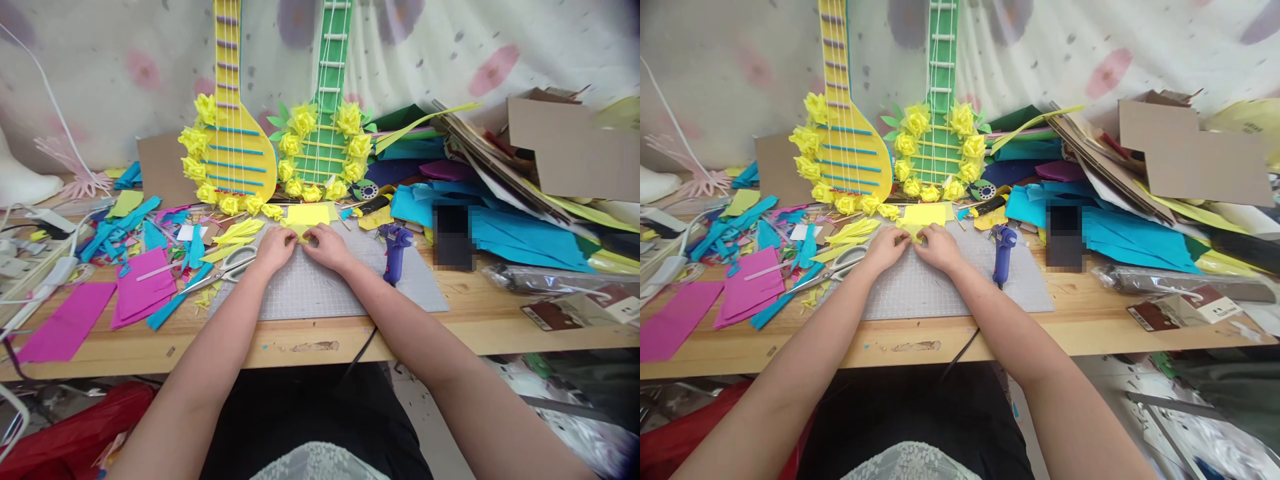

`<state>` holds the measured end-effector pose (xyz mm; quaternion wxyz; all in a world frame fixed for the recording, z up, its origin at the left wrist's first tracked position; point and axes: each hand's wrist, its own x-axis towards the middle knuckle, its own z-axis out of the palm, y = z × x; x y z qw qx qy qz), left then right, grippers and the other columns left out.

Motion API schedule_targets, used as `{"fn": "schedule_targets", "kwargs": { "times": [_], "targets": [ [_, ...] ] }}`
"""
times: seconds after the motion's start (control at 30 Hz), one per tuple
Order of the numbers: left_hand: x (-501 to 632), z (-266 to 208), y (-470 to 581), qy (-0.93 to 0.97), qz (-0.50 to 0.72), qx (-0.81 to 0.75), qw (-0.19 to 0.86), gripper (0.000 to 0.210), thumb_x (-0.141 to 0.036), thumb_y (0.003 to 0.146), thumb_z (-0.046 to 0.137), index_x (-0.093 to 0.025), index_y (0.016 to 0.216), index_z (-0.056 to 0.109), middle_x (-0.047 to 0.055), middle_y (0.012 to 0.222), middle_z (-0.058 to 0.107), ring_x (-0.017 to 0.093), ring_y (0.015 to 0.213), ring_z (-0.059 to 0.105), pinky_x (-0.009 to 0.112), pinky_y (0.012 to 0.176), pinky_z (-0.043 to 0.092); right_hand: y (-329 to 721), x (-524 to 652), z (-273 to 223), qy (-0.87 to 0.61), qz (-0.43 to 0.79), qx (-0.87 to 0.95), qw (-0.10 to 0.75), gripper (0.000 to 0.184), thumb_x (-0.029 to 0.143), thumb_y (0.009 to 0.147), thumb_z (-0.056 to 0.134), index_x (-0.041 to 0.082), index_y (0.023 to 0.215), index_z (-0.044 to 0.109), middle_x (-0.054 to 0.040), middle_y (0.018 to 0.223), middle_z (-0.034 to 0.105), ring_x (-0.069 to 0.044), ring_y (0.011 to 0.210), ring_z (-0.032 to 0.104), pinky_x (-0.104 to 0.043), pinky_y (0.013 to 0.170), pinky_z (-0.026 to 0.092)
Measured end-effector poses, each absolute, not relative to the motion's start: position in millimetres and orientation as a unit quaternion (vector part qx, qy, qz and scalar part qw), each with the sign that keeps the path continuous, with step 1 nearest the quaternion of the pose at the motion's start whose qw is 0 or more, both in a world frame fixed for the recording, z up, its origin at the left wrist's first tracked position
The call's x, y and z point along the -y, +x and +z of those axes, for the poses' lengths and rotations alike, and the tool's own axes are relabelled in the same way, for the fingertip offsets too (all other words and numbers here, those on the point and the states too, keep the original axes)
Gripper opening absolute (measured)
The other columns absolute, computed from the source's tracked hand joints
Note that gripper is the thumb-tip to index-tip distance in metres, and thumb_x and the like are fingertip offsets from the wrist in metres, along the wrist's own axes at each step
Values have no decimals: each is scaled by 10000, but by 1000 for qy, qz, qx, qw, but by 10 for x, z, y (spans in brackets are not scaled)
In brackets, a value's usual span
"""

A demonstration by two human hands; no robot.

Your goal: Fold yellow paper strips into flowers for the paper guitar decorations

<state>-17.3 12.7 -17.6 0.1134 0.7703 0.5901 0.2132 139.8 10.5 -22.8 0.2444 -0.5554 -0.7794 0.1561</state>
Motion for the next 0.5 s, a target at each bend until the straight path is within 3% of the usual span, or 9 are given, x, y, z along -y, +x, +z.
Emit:
{"fn": "schedule_targets", "kwargs": {
  "times": [0.2,0.5],
  "targets": [
    [-121,-166,-135,736,250,-612,149,259,-281,797,538,-188,1025,619,34,866,671,196,881,547,320,815,424,1363,-126,-232,-575,159,764,248,175,261,819,533,175,941,624,-56,926,604,-167,907,549,-282,801,413],
    [-130,-187,-72,728,246,-629,115,202,-184,768,511,-213,949,596,29,832,671,234,934,521,355,794,418,1367,-140,-262,-574,155,764,251,167,252,805,548,176,936,618,-58,922,604,-173,901,548,-294,795,415]
  ]
}}
